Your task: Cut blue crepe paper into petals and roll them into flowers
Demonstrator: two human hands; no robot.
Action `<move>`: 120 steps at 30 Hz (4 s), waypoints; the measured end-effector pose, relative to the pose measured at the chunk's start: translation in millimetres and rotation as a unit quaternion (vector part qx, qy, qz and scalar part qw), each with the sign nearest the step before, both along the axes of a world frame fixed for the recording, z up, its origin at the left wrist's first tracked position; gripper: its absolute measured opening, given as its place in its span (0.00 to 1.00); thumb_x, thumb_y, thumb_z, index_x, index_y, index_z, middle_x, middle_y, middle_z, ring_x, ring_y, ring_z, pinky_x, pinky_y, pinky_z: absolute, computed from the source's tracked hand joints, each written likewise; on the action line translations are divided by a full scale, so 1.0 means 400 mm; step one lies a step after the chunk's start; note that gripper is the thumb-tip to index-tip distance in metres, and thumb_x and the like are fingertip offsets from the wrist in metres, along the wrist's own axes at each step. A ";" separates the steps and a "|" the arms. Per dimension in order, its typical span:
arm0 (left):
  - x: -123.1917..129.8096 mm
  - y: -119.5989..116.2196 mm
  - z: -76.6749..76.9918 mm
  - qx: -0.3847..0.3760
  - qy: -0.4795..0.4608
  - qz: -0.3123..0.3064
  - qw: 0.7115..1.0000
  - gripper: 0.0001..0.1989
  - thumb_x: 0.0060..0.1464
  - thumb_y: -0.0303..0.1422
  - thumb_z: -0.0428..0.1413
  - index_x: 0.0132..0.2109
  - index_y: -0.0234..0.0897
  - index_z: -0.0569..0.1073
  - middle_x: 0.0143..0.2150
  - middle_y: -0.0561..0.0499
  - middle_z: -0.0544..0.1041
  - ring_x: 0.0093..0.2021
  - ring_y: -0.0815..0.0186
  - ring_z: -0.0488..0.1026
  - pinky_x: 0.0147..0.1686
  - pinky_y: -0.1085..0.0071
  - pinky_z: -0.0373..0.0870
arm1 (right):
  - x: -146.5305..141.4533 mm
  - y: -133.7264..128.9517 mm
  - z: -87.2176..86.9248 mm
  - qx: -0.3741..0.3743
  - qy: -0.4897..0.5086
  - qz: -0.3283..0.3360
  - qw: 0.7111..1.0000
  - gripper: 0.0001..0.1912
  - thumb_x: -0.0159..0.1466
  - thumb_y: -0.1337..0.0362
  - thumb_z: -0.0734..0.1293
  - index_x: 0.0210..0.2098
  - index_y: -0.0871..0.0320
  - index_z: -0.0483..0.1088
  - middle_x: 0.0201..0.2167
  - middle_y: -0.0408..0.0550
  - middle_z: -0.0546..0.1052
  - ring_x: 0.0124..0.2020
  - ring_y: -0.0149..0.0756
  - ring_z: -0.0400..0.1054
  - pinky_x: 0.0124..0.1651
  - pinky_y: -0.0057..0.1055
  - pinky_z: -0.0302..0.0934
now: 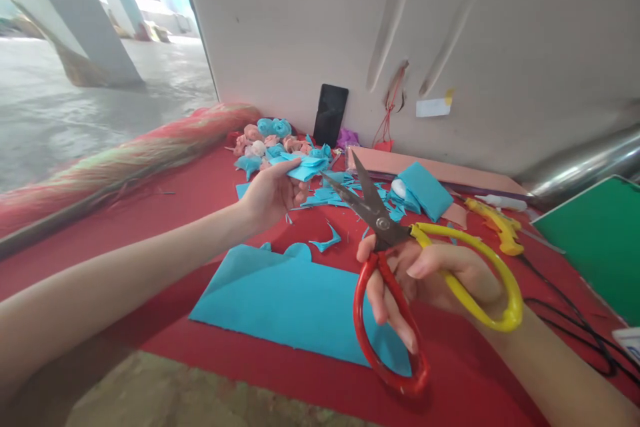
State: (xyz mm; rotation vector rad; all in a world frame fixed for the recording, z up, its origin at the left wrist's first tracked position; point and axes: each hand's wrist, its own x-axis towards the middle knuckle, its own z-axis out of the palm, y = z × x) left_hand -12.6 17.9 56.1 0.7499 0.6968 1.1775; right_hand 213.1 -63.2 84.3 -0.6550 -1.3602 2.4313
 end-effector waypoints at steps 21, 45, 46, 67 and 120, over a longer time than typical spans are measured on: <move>0.006 -0.015 -0.016 0.072 0.014 -0.042 0.996 0.09 0.51 0.29 0.52 0.26 0.31 0.70 0.17 0.52 0.71 0.16 0.71 0.67 0.15 0.75 0.63 | -0.012 0.010 -0.049 0.027 0.055 0.011 0.998 0.18 0.61 0.69 0.50 0.49 0.65 0.57 0.36 0.59 0.73 0.26 0.37 0.71 0.29 0.31 0.61; 0.009 -0.029 0.008 0.038 -0.012 -0.031 0.999 0.15 0.54 0.27 0.47 0.20 0.32 0.65 0.13 0.53 0.65 0.13 0.75 0.61 0.14 0.79 0.60 | -0.015 0.003 -0.035 0.009 0.080 -0.014 0.997 0.19 0.61 0.72 0.48 0.48 0.64 0.60 0.35 0.58 0.74 0.28 0.36 0.72 0.30 0.31 0.64; 0.008 -0.030 0.008 0.041 -0.009 -0.028 0.999 0.15 0.54 0.27 0.47 0.20 0.32 0.65 0.13 0.53 0.65 0.13 0.74 0.61 0.14 0.79 0.60 | -0.014 0.003 -0.037 0.008 0.089 -0.015 0.996 0.19 0.61 0.72 0.48 0.48 0.64 0.60 0.35 0.58 0.74 0.28 0.36 0.73 0.30 0.31 0.64; 0.018 -0.060 0.006 0.193 0.089 -0.036 0.976 0.08 0.50 0.31 0.55 0.25 0.32 0.71 0.19 0.50 0.73 0.17 0.68 0.69 0.18 0.73 0.67 | -0.047 -0.015 -0.072 0.107 0.073 -0.070 0.989 0.12 0.65 0.65 0.51 0.45 0.62 0.57 0.33 0.54 0.72 0.23 0.32 0.68 0.31 0.33 0.61; -0.002 -0.050 0.034 0.218 0.074 -0.041 0.972 0.05 0.38 0.23 0.64 0.27 0.32 0.76 0.27 0.51 0.78 0.28 0.66 0.76 0.29 0.74 0.74 | -0.088 -0.068 -0.081 0.137 -0.006 -0.168 0.976 0.10 0.65 0.58 0.55 0.39 0.59 0.59 0.21 0.41 0.68 0.14 0.20 0.56 0.19 0.18 0.54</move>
